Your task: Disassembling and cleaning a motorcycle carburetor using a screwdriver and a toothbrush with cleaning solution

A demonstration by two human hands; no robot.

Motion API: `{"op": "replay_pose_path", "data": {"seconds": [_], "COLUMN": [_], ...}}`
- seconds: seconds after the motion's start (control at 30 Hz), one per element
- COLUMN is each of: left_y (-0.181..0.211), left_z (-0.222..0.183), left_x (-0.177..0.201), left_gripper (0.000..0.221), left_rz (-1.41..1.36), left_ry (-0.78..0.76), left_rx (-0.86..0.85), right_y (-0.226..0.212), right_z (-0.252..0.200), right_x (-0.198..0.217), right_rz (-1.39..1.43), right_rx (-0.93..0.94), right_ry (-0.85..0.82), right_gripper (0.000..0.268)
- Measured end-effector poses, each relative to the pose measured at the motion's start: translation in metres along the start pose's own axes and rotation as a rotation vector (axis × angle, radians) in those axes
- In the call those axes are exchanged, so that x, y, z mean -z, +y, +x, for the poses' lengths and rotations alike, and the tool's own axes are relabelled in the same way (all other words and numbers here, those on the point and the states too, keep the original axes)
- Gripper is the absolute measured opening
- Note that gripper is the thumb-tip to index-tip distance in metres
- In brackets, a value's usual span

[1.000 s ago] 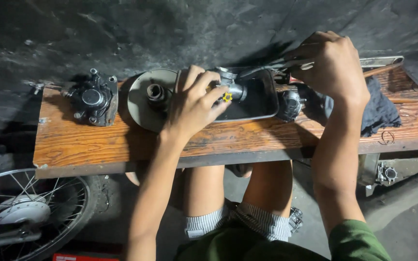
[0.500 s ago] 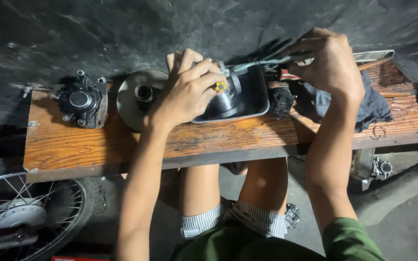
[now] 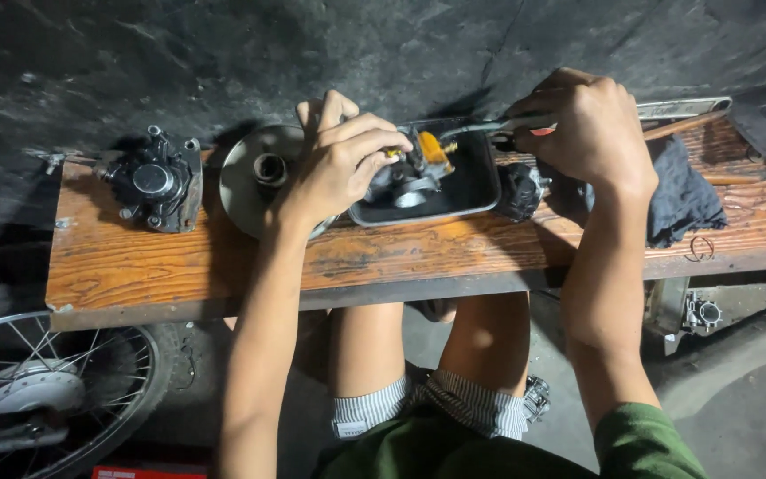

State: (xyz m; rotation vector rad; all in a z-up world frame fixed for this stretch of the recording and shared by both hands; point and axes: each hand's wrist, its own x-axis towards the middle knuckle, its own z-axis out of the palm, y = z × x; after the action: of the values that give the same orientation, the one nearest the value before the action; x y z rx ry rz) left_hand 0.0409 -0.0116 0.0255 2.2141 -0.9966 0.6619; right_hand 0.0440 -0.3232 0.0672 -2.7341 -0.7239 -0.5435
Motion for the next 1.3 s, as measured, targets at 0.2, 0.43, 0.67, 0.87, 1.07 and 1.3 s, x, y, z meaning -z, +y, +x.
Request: {"op": "replay_pose_path", "data": {"seconds": [0.2, 0.43, 0.67, 0.87, 1.07, 1.3], "left_y": [0.010, 0.016, 0.022, 0.019, 0.011, 0.002], "left_z": [0.000, -0.003, -0.007, -0.011, -0.008, 0.000], "left_x": [0.001, 0.000, 0.001, -0.001, -0.002, 0.011], "left_gripper": [0.019, 0.025, 0.029, 0.032, 0.035, 0.026], "left_rz": [0.096, 0.223, 0.315, 0.349, 0.287, 0.080], "left_ry": [0.130, 0.216, 0.196, 0.145, 0.152, 0.018], "left_rx": [-0.070, -0.092, -0.087, -0.047, -0.025, -0.030], "right_y": [0.000, 0.009, 0.008, -0.004, -0.008, 0.006], "right_z": [-0.003, -0.003, -0.003, -0.001, 0.000, -0.004], "right_x": [0.004, -0.004, -0.003, -0.002, 0.002, 0.011], "right_rz": [-0.018, 0.076, 0.043, -0.021, 0.058, 0.032], "right_rx": [0.005, 0.021, 0.033, 0.036, -0.044, 0.026], "right_ry": [0.029, 0.005, 0.010, 0.002, -0.017, -0.009], "right_gripper": [0.028, 0.028, 0.025, 0.021, 0.026, 0.022]}}
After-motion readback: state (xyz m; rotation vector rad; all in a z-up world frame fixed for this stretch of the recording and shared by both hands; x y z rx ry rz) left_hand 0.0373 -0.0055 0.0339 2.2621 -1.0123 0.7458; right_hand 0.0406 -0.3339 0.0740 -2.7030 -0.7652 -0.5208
